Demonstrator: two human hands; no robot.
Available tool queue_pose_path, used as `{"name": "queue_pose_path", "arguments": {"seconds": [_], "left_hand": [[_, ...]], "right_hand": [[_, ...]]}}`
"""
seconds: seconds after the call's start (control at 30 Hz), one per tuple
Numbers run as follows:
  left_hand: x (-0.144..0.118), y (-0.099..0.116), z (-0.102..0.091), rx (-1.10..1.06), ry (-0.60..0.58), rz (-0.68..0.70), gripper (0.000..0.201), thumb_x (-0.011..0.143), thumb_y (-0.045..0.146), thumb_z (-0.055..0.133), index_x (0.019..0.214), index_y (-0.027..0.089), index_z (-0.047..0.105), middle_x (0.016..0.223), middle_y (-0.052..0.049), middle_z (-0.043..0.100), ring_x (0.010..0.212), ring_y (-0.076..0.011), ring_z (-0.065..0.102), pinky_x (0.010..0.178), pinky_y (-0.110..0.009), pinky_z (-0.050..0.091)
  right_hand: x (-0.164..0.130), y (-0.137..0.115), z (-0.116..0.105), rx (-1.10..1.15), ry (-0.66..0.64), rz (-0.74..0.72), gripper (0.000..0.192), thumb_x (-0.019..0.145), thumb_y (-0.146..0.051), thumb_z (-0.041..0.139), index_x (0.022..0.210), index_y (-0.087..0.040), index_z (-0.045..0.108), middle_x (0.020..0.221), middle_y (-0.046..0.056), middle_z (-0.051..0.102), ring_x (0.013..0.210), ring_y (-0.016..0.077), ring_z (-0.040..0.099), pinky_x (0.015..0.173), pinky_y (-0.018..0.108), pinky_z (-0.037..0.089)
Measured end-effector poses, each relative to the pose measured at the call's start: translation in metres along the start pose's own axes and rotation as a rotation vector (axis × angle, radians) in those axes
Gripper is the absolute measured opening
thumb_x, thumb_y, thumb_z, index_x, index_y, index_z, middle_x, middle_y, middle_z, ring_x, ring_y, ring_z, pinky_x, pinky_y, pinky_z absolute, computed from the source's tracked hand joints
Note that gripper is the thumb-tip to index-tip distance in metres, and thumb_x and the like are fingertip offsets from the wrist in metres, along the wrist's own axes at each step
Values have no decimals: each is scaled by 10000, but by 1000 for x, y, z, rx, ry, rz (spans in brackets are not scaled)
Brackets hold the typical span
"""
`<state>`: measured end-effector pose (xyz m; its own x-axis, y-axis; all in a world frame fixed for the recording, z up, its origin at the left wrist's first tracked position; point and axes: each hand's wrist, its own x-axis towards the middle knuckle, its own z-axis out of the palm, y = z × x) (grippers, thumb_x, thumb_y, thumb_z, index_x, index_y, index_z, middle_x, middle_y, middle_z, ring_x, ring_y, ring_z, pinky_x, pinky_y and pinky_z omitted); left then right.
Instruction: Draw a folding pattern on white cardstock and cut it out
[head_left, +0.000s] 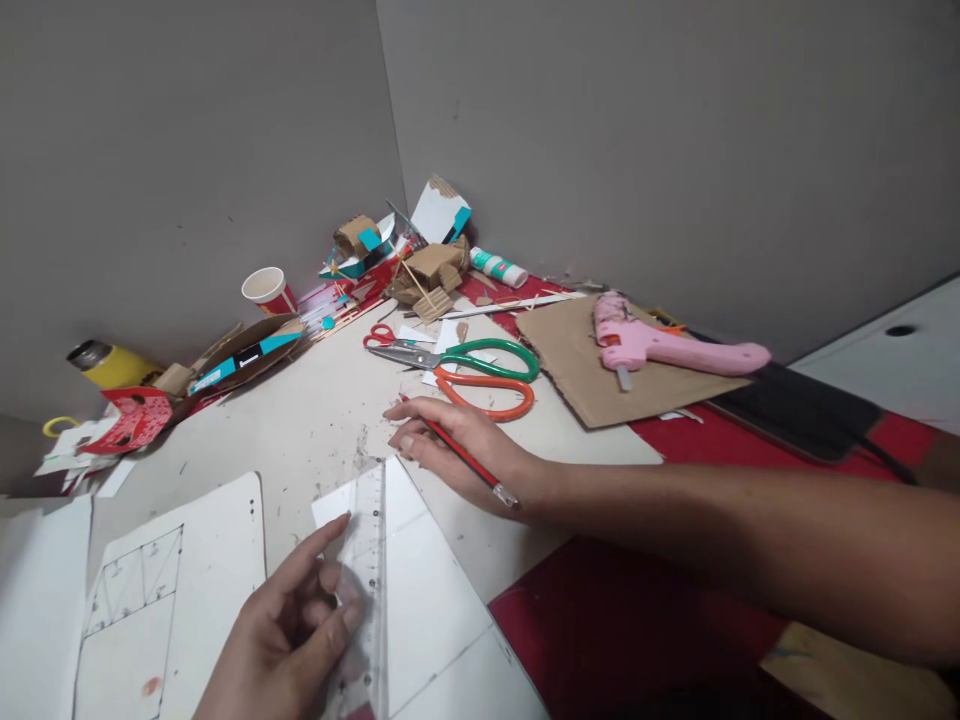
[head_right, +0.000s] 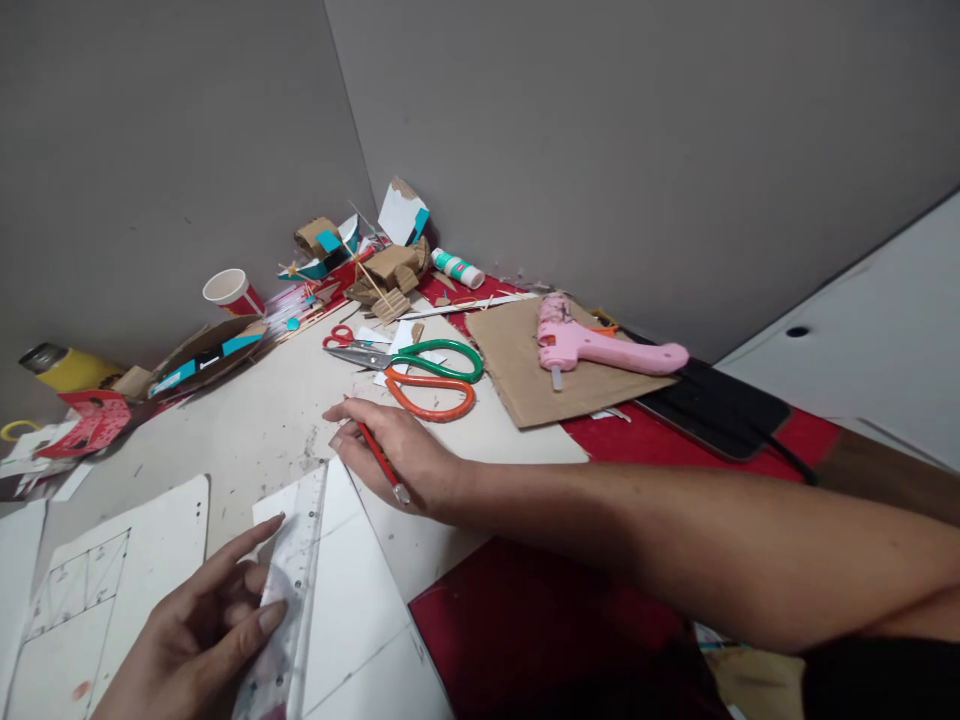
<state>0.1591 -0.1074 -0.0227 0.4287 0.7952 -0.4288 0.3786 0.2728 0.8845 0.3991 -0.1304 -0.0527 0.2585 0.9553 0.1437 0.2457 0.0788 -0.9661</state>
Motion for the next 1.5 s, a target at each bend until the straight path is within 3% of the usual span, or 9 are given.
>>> {"name": "queue_pose_path", "arguments": {"seconds": [0.3, 0.6, 0.83, 0.97, 1.13, 1.37, 1.5], "left_hand": [[1, -6, 4, -98, -66, -51, 638, 719, 401, 816, 1295, 257, 581, 803, -10, 659, 555, -74, 484, 521, -214, 397], [-3, 0, 6, -124, -38, -44, 624, 716, 396, 818, 1285, 304, 578, 784, 22, 639, 536, -58, 465, 497, -185, 371], [-12, 13, 5, 18, -60, -11, 662, 737, 462, 780, 1335, 312, 540, 780, 8, 654, 557, -80, 422, 502, -205, 321], [-14, 19, 7, 77, -75, 21, 641, 759, 485, 748, 1343, 320, 539, 801, -3, 667, 616, -110, 460, 540, -227, 347], [-9, 23, 7, 91, -71, 21, 647, 757, 468, 756, 1345, 316, 532, 739, 27, 619, 595, -102, 437, 539, -226, 339], [13, 17, -20, 221, -83, 106, 574, 801, 463, 722, 1317, 264, 569, 707, 35, 606, 570, -107, 481, 547, -236, 399], [21, 13, -31, 265, -99, 76, 483, 803, 433, 730, 1247, 267, 633, 766, 19, 652, 607, -105, 503, 571, -228, 413]], "right_hand": [[0, 0, -1, -39, -12, -14, 284, 883, -217, 512, 1141, -155, 615, 894, 57, 701, 823, 183, 664, 772, 308, 519], [-1, -5, -1, 7, -16, 32, 274, 873, -187, 548, 1137, -162, 613, 916, 61, 681, 878, 191, 662, 855, 341, 510], [-3, -9, -3, 413, -131, 105, 339, 830, -253, 656, 1142, -154, 567, 923, 60, 639, 713, 141, 617, 567, 248, 532], [-2, -7, -6, 448, -113, 137, 341, 836, -256, 676, 1146, -168, 567, 901, 45, 644, 675, 126, 628, 526, 217, 529], [-1, -4, -6, 470, -226, 207, 251, 866, -217, 626, 1107, -160, 587, 703, 12, 677, 507, 100, 605, 494, 200, 499], [-1, -13, -9, 370, -44, 139, 202, 885, -182, 596, 1084, -148, 596, 743, 13, 655, 577, 94, 596, 522, 187, 512], [0, -16, -10, 344, 22, 150, 194, 913, -171, 545, 1102, -146, 579, 891, 71, 693, 633, 103, 621, 551, 201, 520]]}}
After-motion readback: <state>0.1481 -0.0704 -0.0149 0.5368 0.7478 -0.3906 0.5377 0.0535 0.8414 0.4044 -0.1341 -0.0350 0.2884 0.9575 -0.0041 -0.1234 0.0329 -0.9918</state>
